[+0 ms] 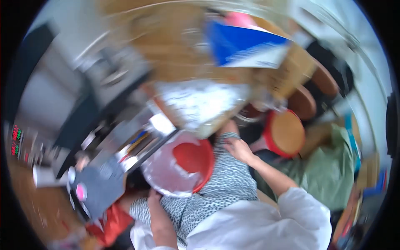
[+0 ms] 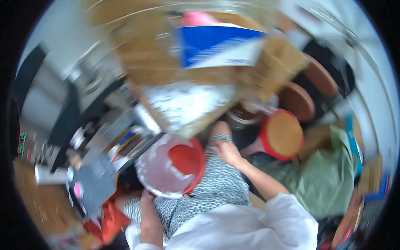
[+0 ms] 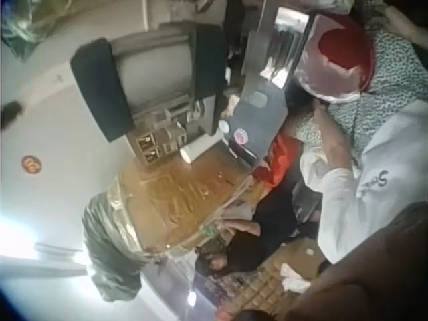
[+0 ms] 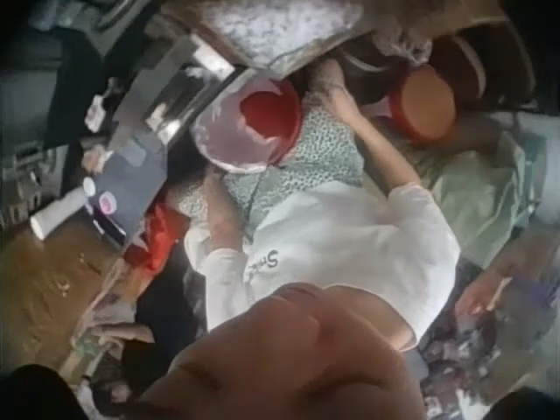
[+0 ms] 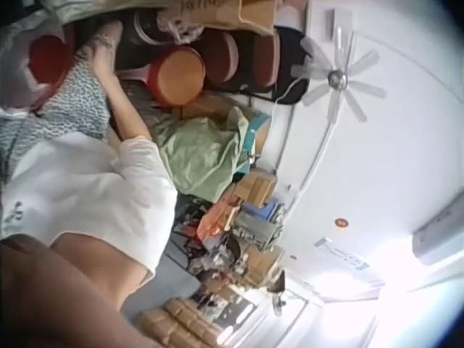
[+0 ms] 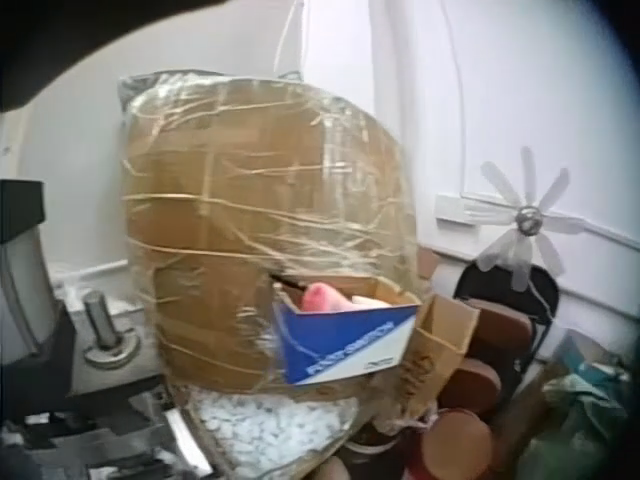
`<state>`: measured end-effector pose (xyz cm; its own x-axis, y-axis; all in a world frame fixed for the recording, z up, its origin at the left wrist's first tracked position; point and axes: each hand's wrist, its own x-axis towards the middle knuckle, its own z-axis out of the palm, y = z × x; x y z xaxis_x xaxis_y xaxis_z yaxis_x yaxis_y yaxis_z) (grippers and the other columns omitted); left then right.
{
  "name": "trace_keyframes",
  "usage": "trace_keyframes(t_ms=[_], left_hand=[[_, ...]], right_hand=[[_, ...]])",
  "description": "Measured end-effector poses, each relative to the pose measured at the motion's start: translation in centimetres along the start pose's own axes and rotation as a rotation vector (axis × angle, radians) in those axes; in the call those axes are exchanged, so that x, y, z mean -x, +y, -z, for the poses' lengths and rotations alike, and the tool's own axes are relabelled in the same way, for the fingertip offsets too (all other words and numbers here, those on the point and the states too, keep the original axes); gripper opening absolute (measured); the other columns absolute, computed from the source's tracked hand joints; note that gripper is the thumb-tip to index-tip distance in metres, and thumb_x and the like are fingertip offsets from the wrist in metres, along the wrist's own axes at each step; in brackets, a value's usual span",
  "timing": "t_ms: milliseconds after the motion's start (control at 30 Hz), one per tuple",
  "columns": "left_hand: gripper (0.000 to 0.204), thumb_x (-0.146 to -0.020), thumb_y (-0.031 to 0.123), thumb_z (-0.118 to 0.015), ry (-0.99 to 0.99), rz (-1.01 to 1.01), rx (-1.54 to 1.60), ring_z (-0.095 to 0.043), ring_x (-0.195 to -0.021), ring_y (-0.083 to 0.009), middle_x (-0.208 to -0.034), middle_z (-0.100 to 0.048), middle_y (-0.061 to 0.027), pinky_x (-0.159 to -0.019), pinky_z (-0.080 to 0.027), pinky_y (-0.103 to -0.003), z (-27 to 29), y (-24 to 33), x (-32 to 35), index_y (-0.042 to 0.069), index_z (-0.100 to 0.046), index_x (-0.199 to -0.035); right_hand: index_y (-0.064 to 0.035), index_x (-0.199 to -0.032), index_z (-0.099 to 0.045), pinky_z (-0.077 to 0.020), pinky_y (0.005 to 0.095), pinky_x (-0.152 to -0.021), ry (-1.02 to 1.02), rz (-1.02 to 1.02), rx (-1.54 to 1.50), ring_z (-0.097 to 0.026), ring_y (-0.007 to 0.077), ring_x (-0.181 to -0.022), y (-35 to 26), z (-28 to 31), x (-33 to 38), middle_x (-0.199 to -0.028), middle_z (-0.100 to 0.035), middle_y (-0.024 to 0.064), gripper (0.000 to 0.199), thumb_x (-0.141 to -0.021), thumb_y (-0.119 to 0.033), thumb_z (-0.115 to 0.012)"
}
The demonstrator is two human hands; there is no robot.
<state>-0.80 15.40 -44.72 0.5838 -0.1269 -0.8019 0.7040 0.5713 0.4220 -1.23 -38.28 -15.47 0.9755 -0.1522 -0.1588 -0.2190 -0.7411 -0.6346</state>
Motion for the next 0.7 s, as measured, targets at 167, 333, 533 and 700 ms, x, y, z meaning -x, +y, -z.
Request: trace_keyframes(t_ms=[167,333,533,700], left_hand=[[0.028,-0.097,0.019,-0.063,0.189,-0.002,-0.116,-0.071,-0.098,-0.0332,-0.113,-0.074,-0.0163,-0.087,-0.06,-0.053,-0.1,-2.4,-2.8,0.004,-0.07,-0.12],[0.024,-0.093,0.015,-0.065,0.364,-0.048,-0.066,-0.071,-0.083,-0.0283,-0.105,-0.075,-0.0136,-0.072,-0.059,-0.043,1.4,-3.6,-3.0,0.001,-0.071,-0.111],[0.013,-0.094,0.011,-0.066,0.523,-0.117,0.125,-0.072,-0.076,-0.0258,-0.091,-0.074,-0.0113,-0.068,-0.062,-0.042,3.4,-4.8,-6.0,0.003,-0.071,-0.102],[0.013,-0.094,0.01,-0.065,0.337,0.029,-0.028,-0.073,-0.072,-0.0278,-0.088,-0.074,-0.0122,-0.065,-0.063,-0.043,2.0,-6.1,-5.6,0.002,-0.07,-0.104]], right_hand=[[0.0027,-0.139,-0.048,-0.0523,0.0547,-0.089,0.279,0.277,0.014,-0.063,0.0546,-0.106,1.1,-13.6,-7.8,-0.119,-0.066,0.0339,0.046,-0.106,-0.029,-0.055],[0.004,-0.137,-0.055,-0.0521,0.0524,-0.092,0.328,0.14,-0.055,-0.063,0.0528,-0.109,1.8,-20.4,-10.8,-0.119,-0.066,0.0347,0.046,-0.104,-0.028,-0.06],[0.0061,-0.119,-0.067,-0.0532,0.0485,-0.09,0.43,0.189,-0.065,-0.067,0.0488,-0.103,2.2,-21.0,-14.2,-0.108,-0.071,0.0304,0.033,-0.1,-0.021,-0.064],[0.0062,-0.116,-0.068,-0.0534,0.0484,-0.09,0.407,0.108,-0.099,-0.067,0.049,-0.103,2.1,-20.9,-13.8,-0.109,-0.071,0.0303,0.032,-0.099,-0.021,-0.065]])
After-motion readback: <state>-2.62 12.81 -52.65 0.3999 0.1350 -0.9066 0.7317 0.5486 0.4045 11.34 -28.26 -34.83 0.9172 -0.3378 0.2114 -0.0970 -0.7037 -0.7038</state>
